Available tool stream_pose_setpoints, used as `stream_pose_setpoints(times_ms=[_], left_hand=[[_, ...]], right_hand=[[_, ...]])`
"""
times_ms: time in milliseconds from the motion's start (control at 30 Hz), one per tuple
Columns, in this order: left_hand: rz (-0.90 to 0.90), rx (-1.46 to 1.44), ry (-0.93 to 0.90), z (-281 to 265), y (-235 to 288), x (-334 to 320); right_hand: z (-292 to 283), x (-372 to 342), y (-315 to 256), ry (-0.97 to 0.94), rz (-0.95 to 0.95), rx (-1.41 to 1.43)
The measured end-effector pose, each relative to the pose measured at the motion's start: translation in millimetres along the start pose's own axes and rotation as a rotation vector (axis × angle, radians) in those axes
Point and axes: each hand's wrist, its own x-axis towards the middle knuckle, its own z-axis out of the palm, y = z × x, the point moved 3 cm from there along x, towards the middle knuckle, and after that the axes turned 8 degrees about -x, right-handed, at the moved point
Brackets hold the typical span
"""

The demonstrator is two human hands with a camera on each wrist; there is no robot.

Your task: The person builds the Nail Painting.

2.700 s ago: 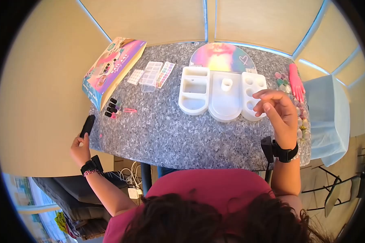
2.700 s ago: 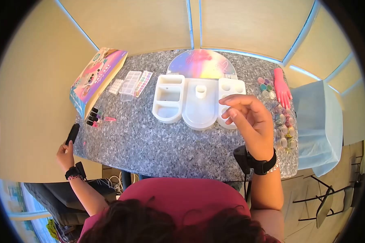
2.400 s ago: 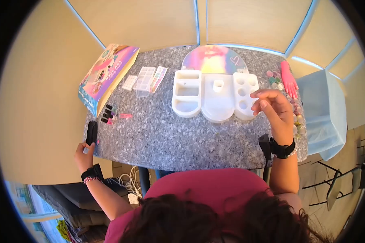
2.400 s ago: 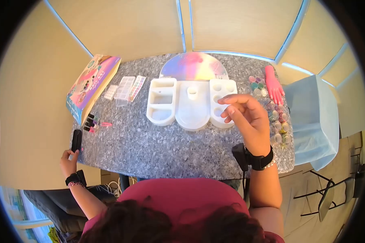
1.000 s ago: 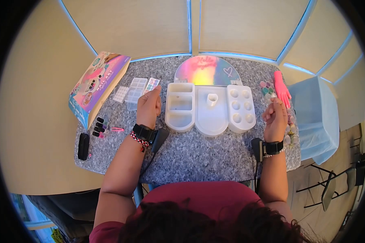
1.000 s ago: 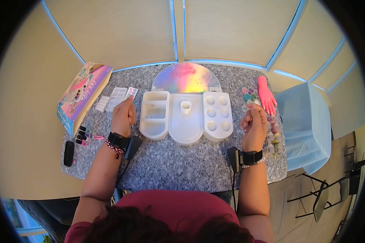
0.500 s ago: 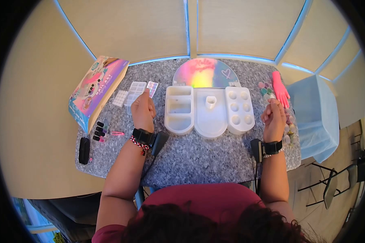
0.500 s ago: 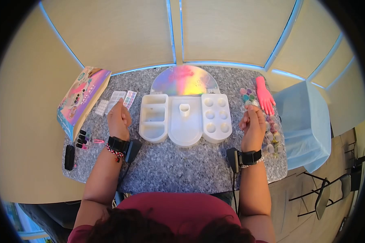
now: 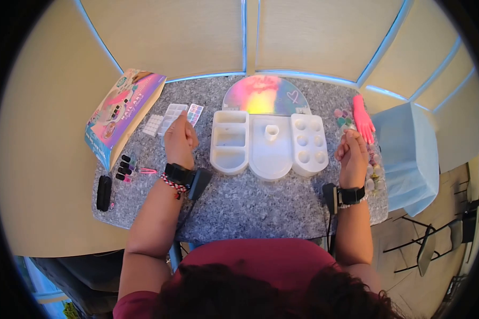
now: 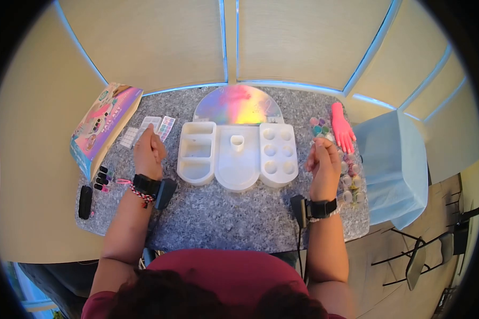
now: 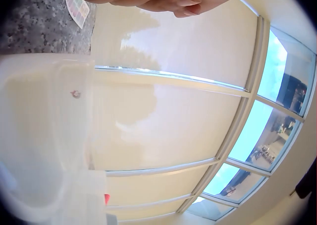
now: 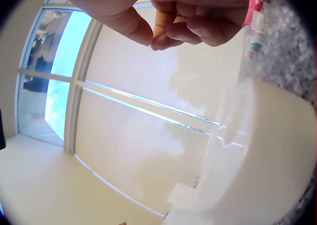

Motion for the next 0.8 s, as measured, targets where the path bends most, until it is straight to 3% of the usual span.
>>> stream_pose_setpoints(times_ms=[100,133,200,300,367,400,467,600,667,800], left_hand=[[-0.069,-0.076,-0.035,-9,12,14],[-0.119,0.005,-0.064,-4,17,18],[-0.295,0.224,-0.163,-19,12,49],[-0.393,0.306,-0.241,9,14,56],[-0.479,0.345,-0.335,2,-2,87],[-0.503,0.374,-0.346,3,-10,98],[-0.535,0.414,-0.379,10,-15,105],[-0.578,0.372,-0.456,17,-24,123],[-0.677,0.366,-0.435,23,-20,123],[-0.679,0.372,-0.316,19,-30,134]], right_hand=[[11,-6,-37,0.042,-0.073,-0.106],[5,0,-44,-0.064,-0.112,-0.131],[11,14,-63,-0.102,-0.138,-0.208],[15,50,-74,-0.235,-0.109,-0.377],[19,77,-53,-0.442,0.11,-0.281],[14,93,-43,-0.431,0.111,-0.28],[9,118,-8,-0.619,0.444,-0.153],[26,125,8,-0.54,0.428,-0.24],[34,127,11,-0.527,0.433,-0.278],[37,130,9,-0.485,0.439,-0.278]])
